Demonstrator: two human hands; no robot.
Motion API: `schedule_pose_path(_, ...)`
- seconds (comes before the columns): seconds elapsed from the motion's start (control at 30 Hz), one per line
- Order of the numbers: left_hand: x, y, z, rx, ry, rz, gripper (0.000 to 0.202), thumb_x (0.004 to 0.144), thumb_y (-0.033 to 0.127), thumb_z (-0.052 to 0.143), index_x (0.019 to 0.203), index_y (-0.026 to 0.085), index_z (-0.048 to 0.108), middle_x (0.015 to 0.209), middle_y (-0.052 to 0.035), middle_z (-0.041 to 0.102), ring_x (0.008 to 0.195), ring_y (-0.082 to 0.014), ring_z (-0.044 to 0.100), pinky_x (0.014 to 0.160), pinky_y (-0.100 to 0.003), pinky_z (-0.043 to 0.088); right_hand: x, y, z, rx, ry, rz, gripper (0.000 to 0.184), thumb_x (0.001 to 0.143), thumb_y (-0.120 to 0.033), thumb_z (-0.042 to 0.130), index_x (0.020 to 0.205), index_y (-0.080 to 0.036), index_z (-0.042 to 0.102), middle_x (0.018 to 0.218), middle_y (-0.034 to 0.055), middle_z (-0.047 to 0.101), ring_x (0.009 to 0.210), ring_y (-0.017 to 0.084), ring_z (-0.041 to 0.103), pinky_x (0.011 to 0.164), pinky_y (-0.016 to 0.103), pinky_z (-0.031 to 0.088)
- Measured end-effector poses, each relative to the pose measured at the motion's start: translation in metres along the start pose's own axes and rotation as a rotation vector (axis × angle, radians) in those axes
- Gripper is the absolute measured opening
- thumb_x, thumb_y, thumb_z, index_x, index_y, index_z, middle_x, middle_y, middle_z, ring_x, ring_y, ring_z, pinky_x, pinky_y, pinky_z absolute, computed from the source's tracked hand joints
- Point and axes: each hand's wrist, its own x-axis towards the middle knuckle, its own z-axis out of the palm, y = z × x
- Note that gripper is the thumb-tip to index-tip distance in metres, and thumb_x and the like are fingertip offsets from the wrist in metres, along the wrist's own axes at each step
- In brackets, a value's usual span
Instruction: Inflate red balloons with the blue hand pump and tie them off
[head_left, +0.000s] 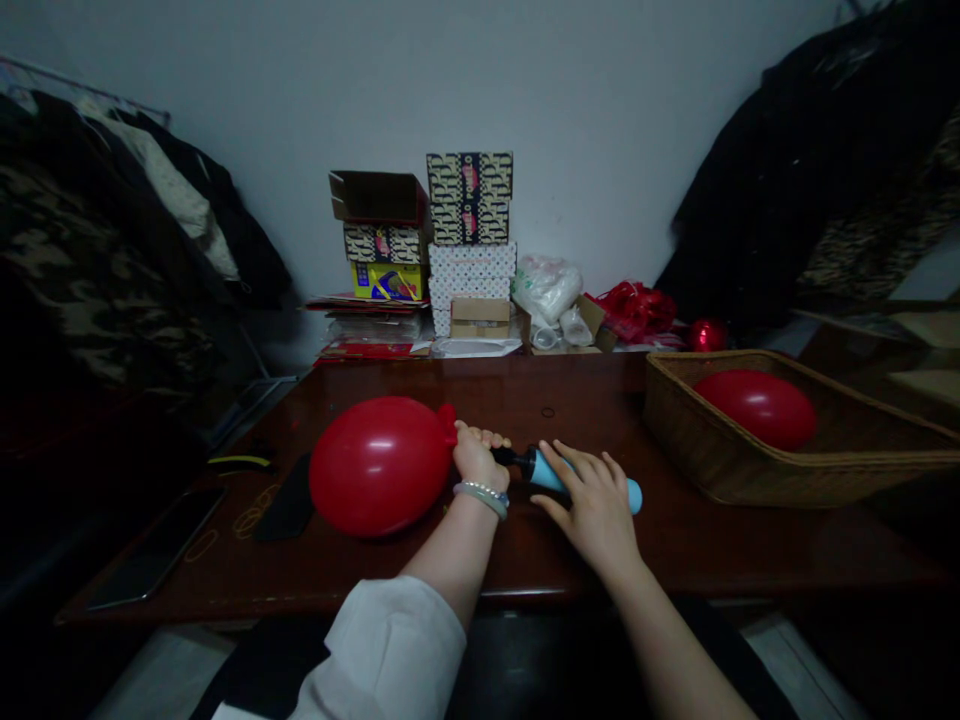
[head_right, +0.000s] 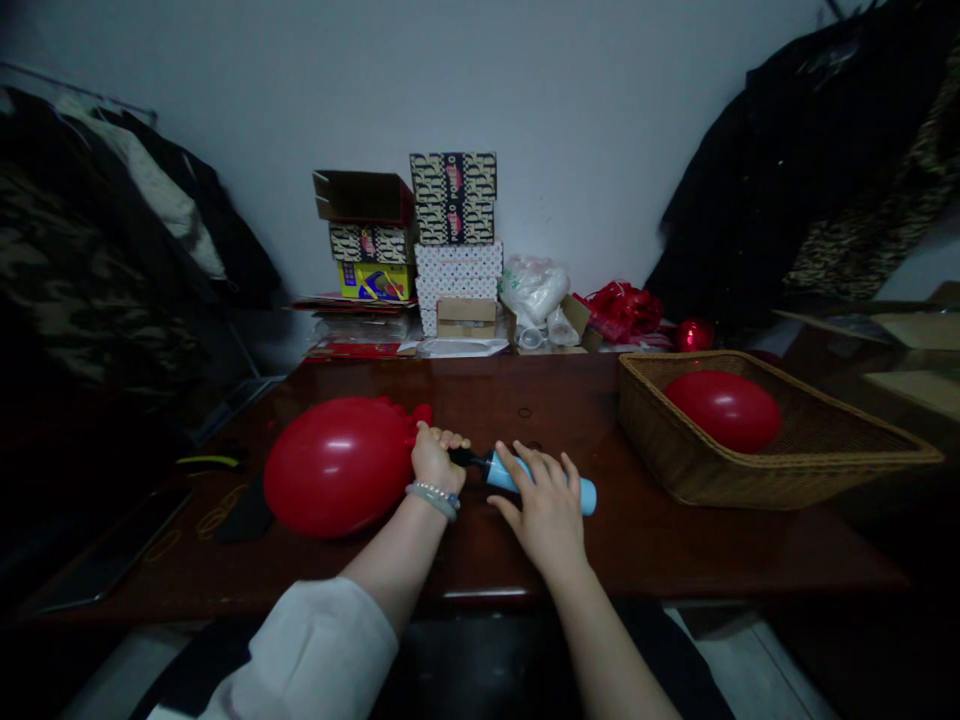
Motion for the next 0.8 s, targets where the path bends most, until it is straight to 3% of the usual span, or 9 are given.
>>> schedule_pose_path(0.3,-0.004,-0.001,-0.005,0.009,0.021,-0.010,0.047,0.095,0.043,0.039,0.055,0.021,0.027,0.044,0.0070,0.025,0.035,-0.0079,0.029,0.041,-0.024,0.031,0.000,-0.016,-0.001,-0.057,-0.005,0.028,0.057,0.086,-0.043,0.060,0.139,-0.032,0.042,0.131,0.0090,0.058,0.116,0.032,0.051,0.099,0.054,0.029)
schedule_pose_path(0.53,-0.012,-0.005,-0.008,0.009,0.043,0.020,0.046,0.094,0.044,0.040,0.056,0.021,0.028,0.044,0.0069,0.026,0.036,-0.0087,0.032,0.042,-0.024,0.034,-0.001,-0.024,0.003,0.008,-0.019,-0.008,0.047,0.091,-0.034,0.053,0.136,-0.024,0.045,0.123,0.0099,0.061,0.112,0.026,0.054,0.101,0.048,0.031)
schedule_pose_path(0.67,-0.018,-0.008,-0.013,0.019,0.054,0.019,0.046,0.095,0.042,0.038,0.055,0.021,0.030,0.043,0.0067,0.028,0.035,-0.0091,0.033,0.044,-0.025,0.037,-0.001,-0.030,0.005,-0.031,-0.049,0.010,0.036,0.088,-0.037,0.057,0.123,-0.029,0.057,0.118,0.0073,0.062,0.104,0.026,0.054,0.091,0.044,0.034)
schedule_pose_path(0.8,-0.017,-0.003,-0.015,0.065,0.038,-0.056,0.044,0.096,0.040,0.036,0.057,0.020,0.038,0.043,0.0039,0.039,0.041,-0.0125,0.049,0.056,-0.030,0.048,0.000,-0.031,0.003,-0.068,-0.035,0.044,0.027,0.088,-0.036,0.056,0.113,-0.029,0.063,0.115,0.0064,0.062,0.103,0.026,0.052,0.088,0.042,0.033)
